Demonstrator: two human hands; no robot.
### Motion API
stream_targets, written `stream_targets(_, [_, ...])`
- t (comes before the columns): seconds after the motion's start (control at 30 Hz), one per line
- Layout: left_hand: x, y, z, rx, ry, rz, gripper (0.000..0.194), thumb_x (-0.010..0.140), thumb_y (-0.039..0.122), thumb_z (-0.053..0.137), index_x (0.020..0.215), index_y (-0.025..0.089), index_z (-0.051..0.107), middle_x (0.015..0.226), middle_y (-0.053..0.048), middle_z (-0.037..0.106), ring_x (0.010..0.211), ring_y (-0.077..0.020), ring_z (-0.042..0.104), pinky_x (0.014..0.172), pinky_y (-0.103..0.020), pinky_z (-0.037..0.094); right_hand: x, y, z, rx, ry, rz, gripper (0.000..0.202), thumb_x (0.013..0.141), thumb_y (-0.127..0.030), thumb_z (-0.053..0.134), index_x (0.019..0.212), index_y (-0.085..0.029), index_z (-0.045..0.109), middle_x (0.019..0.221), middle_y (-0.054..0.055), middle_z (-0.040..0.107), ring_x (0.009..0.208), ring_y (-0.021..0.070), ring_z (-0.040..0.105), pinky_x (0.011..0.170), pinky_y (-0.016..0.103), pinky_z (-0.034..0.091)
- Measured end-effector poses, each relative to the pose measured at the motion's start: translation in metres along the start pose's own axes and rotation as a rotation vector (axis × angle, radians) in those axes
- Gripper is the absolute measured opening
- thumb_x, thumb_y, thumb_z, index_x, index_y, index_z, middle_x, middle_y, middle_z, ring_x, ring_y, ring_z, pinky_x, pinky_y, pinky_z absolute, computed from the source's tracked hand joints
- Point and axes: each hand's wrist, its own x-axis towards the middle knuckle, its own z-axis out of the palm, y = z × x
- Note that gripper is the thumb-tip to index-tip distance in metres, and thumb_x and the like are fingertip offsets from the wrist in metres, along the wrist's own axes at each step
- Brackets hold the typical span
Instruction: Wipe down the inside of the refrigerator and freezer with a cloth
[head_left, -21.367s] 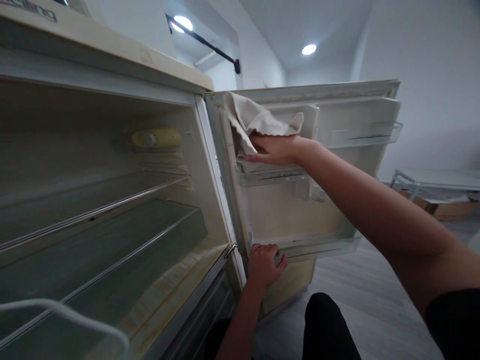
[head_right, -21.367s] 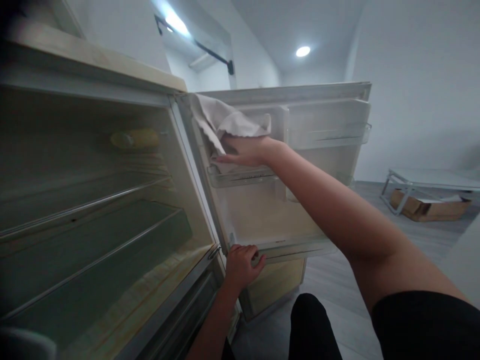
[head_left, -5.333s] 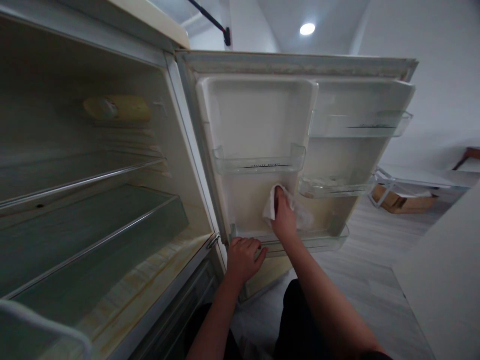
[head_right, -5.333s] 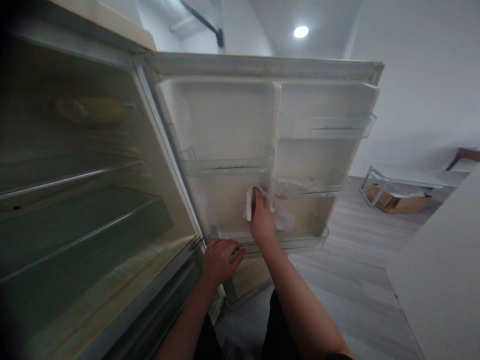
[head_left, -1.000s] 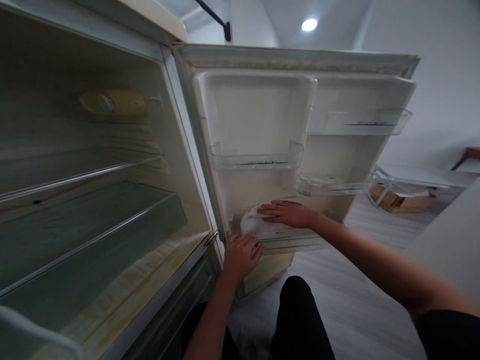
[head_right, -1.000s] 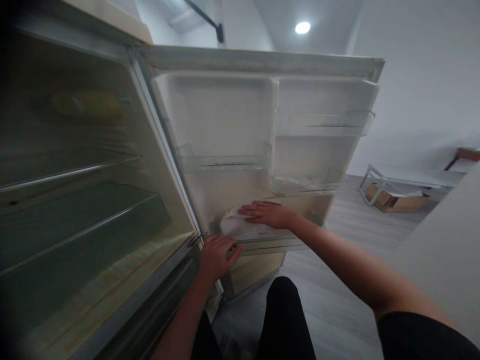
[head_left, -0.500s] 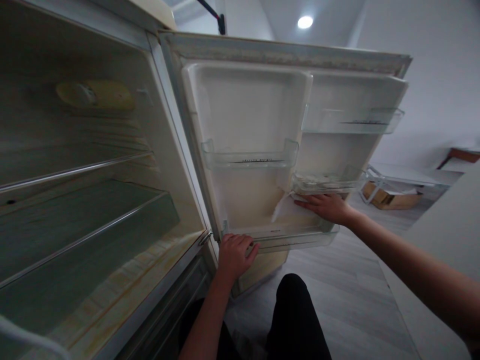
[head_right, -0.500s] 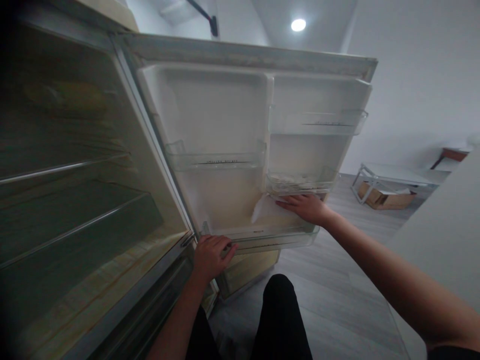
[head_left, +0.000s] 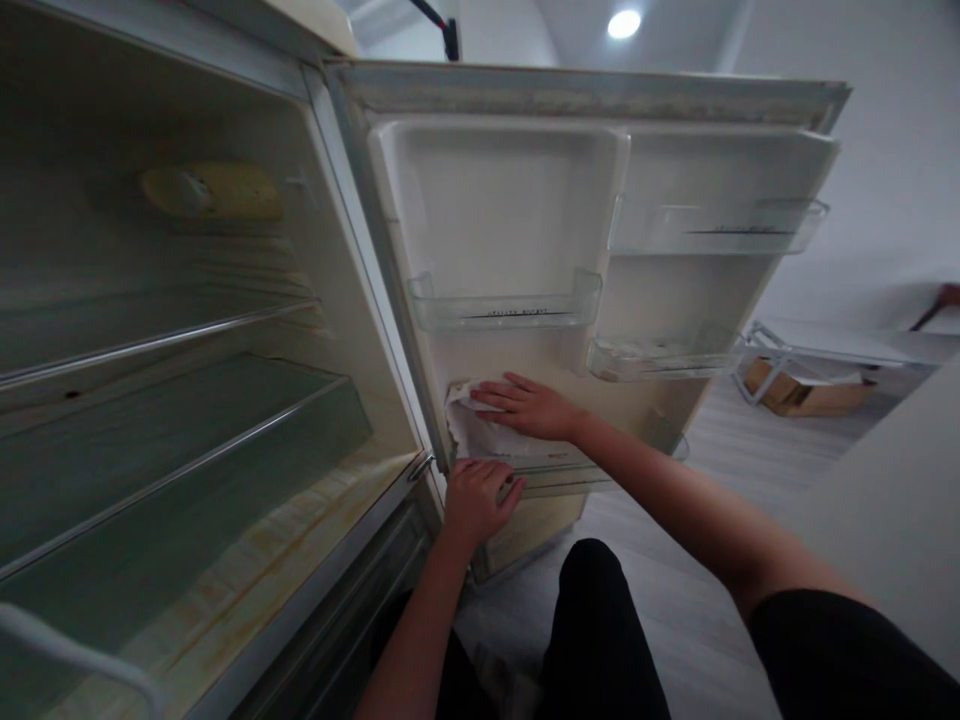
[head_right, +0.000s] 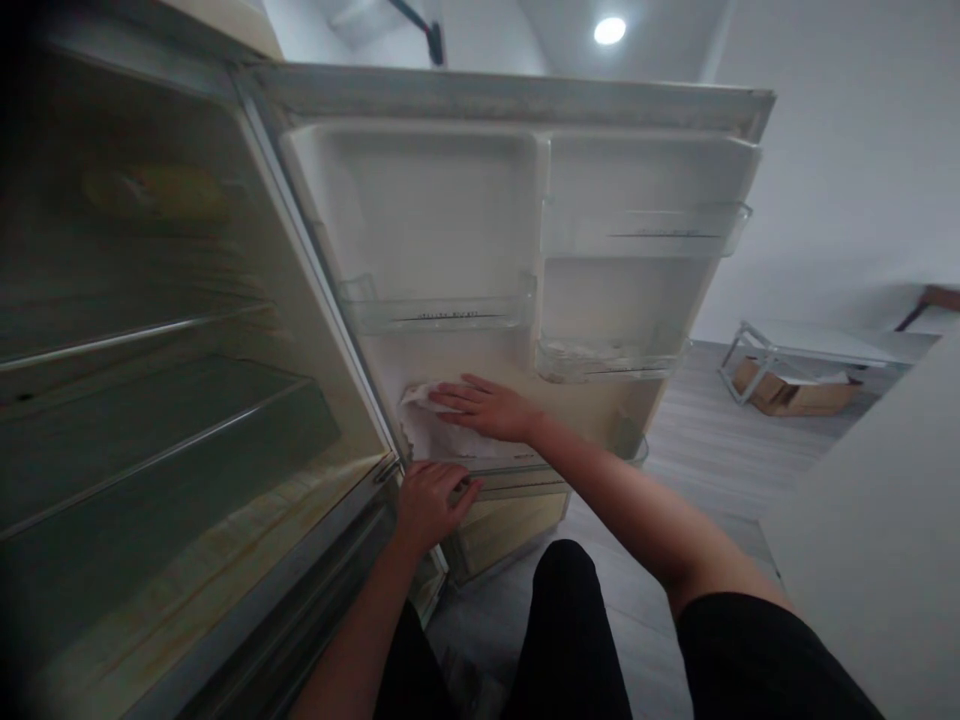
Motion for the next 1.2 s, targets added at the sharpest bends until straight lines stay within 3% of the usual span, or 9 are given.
stream_targets(0.17, [0.0, 0.0, -0.003, 0.007, -0.025, -0.006, 0.022, 0.097, 0.037, 0.063, 0.08, 0.022, 0.063, 0.074, 0.0, 0.072, 0.074, -0.0206, 0.068, 0.081, -0.04, 0.041, 0.024, -0.01, 0.014, 0.153, 0.022, 0.04, 0.054, 0.092, -0.012, 0.064, 0.145, -0.019, 0.057, 0.158, 0.012, 0.05, 0.158, 0.0233, 0.027, 0.129, 0.051, 0.024])
stream_targets(0.5, [-0.003, 0.001, 0.003, 0.009, 0.005, -0.016, 0.022, 0.097, 0.037, 0.063, 0.079, 0.023, 0.065, 0.074, 0.0, 0.073, 0.074, -0.0205, 0.067, 0.082, -0.041, 0.041, 0.011, -0.015, 0.015, 0.15, 0.037, 0.095, 0.062, 0.089, -0.013, 0.066, 0.149, -0.019, 0.054, 0.165, 0.012, 0.039, 0.159, 0.0225, 0.025, 0.13, 0.049, 0.02])
stream_targets(1.2, [-0.004, -0.001, 0.003, 0.003, 0.051, 0.01, 0.019, 0.095, 0.035, 0.065, 0.081, 0.023, 0.063, 0.075, 0.001, 0.073, 0.073, -0.0196, 0.067, 0.083, -0.041, 0.041, 0.019, -0.019, 0.015, 0.171, 0.053, 0.116, 0.054, 0.09, -0.016, 0.063, 0.144, -0.019, 0.06, 0.165, 0.011, 0.04, 0.159, 0.0231, 0.025, 0.131, 0.051, 0.014])
